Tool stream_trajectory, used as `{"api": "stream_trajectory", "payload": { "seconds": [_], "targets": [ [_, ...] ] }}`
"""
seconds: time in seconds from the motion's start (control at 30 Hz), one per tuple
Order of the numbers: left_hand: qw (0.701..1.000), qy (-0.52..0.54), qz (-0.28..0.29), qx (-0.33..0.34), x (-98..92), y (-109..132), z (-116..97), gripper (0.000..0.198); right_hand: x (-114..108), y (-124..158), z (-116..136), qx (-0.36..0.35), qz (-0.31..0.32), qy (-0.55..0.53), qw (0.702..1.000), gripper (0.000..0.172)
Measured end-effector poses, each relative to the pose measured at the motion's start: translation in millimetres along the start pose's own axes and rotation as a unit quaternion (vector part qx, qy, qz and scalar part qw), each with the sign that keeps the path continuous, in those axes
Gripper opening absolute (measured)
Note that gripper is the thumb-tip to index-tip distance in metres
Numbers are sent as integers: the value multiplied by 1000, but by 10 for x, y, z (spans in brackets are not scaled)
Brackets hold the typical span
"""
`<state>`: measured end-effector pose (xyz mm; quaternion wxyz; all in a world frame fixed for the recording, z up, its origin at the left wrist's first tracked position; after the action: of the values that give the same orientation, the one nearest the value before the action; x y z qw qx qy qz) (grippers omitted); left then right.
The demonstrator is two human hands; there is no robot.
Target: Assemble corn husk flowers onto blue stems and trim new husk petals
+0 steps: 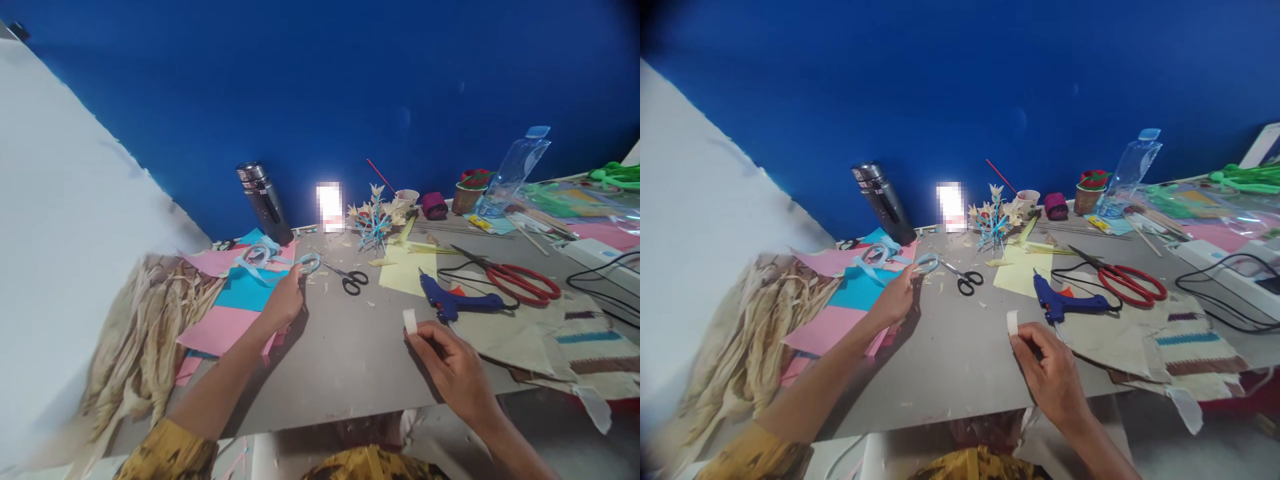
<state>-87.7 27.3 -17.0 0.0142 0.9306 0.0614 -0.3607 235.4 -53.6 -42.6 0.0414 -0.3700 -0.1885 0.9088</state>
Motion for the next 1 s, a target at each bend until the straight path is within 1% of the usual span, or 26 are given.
{"api": "stream_trajectory", "payload": {
  "seconds": [0.1, 0.2, 0.3, 0.37, 0.43, 0.5, 0.6, 0.63, 0.7, 0.73, 0.8, 0.87, 0.93, 1.0],
  "targets": [
    [1000, 5, 24, 15, 29, -45, 26, 65, 14, 2, -12, -1, 7, -8, 1000, 25],
    [999, 9, 30, 26, 77, -43, 38, 67, 23, 6, -9, -7, 8, -10, 1000, 23],
    [997, 12, 41, 68, 135, -6, -40, 62, 21, 5, 5, -11, 7, -8, 1000, 23],
    [995, 40, 44, 82, 152, 1, -100, 56, 17, 1, 18, -12, 9, -4, 1000, 24],
    [995, 63, 24, 75, 137, -29, -133, 52, 12, -3, 30, -13, 9, 1, 1000, 25],
    [996, 62, 8, 59, 137, -80, -147, 53, 7, -6, 39, -16, 7, 6, 1000, 25],
    [996, 47, 32, 69, 201, -119, -189, 57, 7, -7, 45, -19, 5, 8, 1000, 25],
    [994, 56, 48, 79, 224, -112, -208, 58, 7, -7, 47, -20, 4, 8, 1000, 25],
    [988, 110, 69, 83, 225, -81, -226, 59, 7, -6, 50, -22, 4, 7, 1000, 24],
    [984, 149, 64, 76, 194, -69, -222, 57, 5, -5, 52, -23, 3, 6, 1000, 24],
    [975, 216, 30, 52, 96, -71, -193, 52, 4, -3, 54, -24, 2, 9, 1000, 23],
    [968, 248, 4, 38, 33, -108, -169, 48, 5, -3, 54, -26, 2, 12, 1000, 22],
    [968, 249, 21, 39, 80, -156, -175, 46, 6, -4, 54, -27, 4, 14, 1000, 21],
    [975, 211, 43, 57, 193, -162, -206, 47, 3, -7, 62, -29, 5, 12, 999, 21]
  ]
}}
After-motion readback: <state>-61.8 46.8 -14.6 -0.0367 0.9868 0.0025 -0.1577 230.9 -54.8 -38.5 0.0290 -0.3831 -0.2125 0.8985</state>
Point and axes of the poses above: each hand's wrist, its own y-axis away from the middle knuckle, its own x-axis out of the palm, z = x × y, the point moved 6 cm from there along -y, towards the middle knuckle, and after that the axes turned 15 degrees about y, right-handed, at the moved point
